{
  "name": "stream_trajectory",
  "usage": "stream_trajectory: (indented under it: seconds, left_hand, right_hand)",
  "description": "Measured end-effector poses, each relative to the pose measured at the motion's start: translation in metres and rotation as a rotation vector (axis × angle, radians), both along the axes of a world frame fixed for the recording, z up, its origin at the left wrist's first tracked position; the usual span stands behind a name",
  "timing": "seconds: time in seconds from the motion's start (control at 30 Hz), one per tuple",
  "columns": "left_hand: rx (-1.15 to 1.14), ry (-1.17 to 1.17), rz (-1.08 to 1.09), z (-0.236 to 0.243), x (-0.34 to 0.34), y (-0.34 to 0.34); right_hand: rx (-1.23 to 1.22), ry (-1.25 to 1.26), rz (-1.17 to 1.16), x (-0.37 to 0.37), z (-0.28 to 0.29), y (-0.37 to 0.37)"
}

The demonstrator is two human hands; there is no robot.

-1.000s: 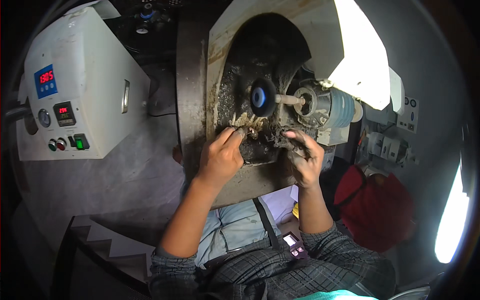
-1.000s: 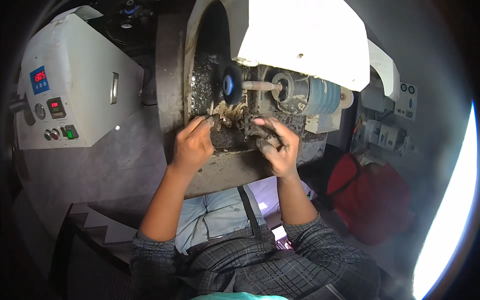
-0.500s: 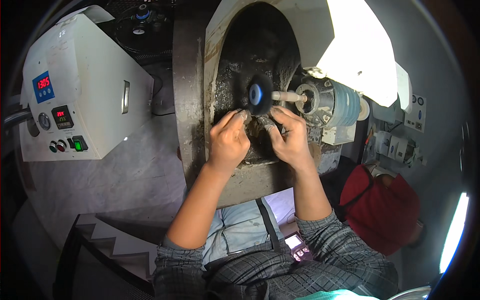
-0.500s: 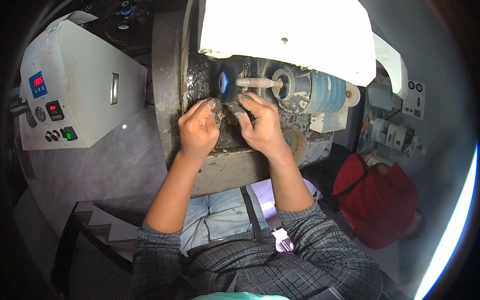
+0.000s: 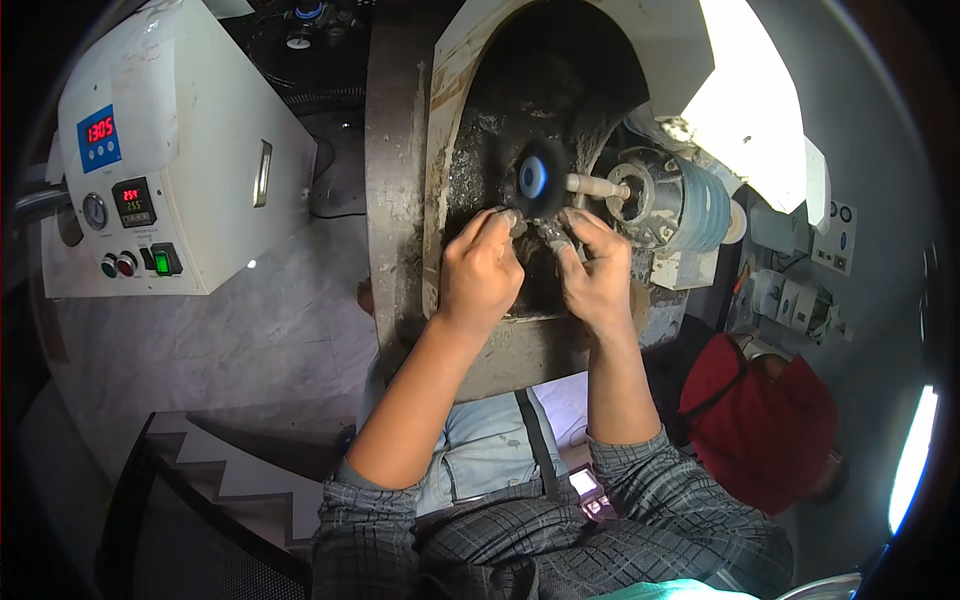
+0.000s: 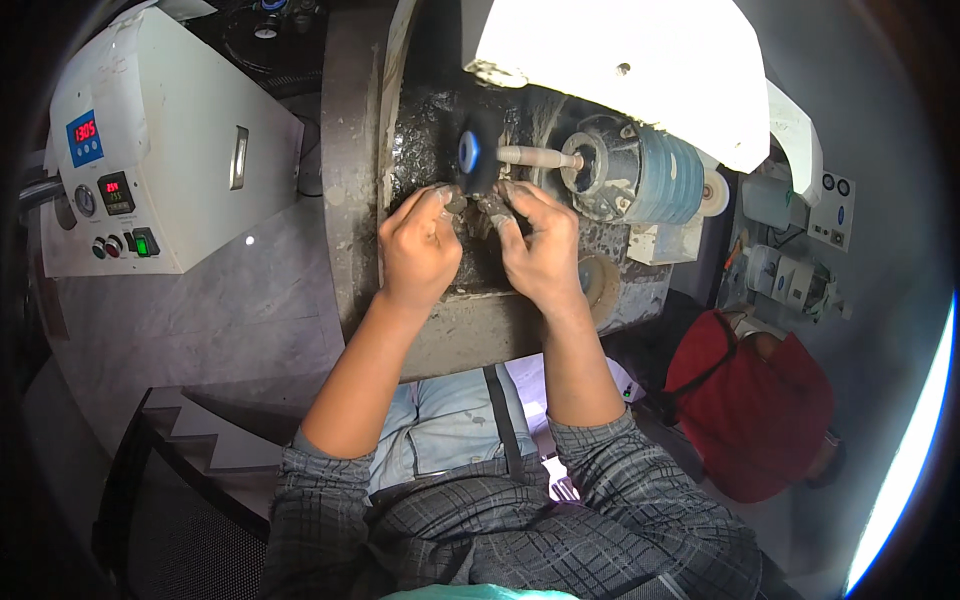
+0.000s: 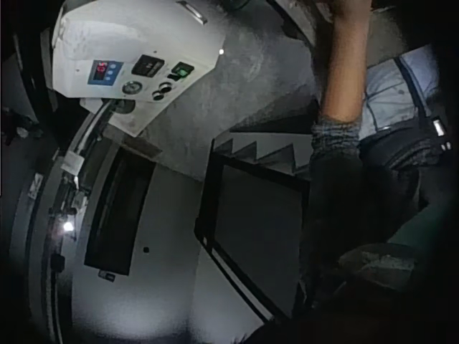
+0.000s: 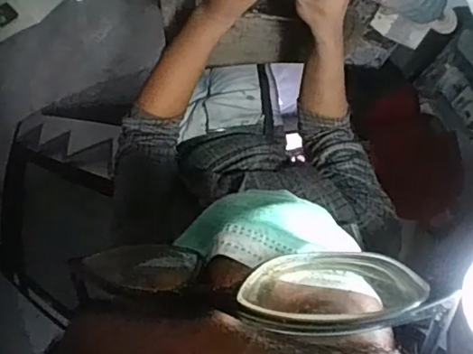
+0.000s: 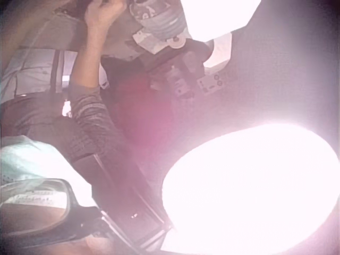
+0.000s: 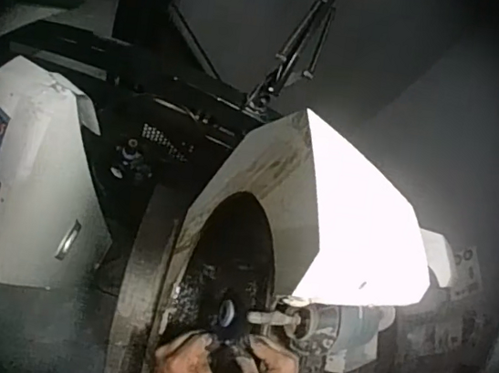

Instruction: Polishing a dental prosthesis using a bench lathe.

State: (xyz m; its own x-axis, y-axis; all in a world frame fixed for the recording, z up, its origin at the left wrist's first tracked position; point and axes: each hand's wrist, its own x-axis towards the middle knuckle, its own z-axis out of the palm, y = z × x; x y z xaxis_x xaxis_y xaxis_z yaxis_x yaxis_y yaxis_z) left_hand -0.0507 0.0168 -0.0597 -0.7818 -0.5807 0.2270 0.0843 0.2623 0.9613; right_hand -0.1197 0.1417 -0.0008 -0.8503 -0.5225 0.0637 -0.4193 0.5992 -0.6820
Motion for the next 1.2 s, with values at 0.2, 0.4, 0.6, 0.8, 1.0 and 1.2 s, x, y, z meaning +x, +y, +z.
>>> stream_trajectory:
  seconds: [0.2,0.4,0.6,0.8,1.0,1.2]
  left_hand:
    - [-0.038,0.032,0.036,-0.004,-0.001,0.001]
    - [-0.026,-0.037,-0.016,-0.005,-0.004,0.0]
    - [-0.079,0.007,0.011,-0.008,-0.001,-0.002]
    - [-0.344,0.173,-0.034,-0.008,0.012,-0.01]
    - [-0.254,0.098,-0.12,-0.012,0.02,-0.011]
    - [-0.044,0.097,-0.049,-0.001,0.006,-0.011]
  right_hand:
    - [-0.022,-0.085,-0.033,0.001,-0.001,0.0]
    - [-0.013,-0.061,-0.047,0.004,-0.002,-0.001]
    - [0.002,-0.028,-0.045,0.007,-0.009,0.0]
    - [-0.053,-0.086,-0.024,0.012,0.003,0.009]
    - [-0.299,-0.08,0.203,0.021,0.018,0.003]
    - [0.013,0.007,0.046,0.004,0.0,0.003]
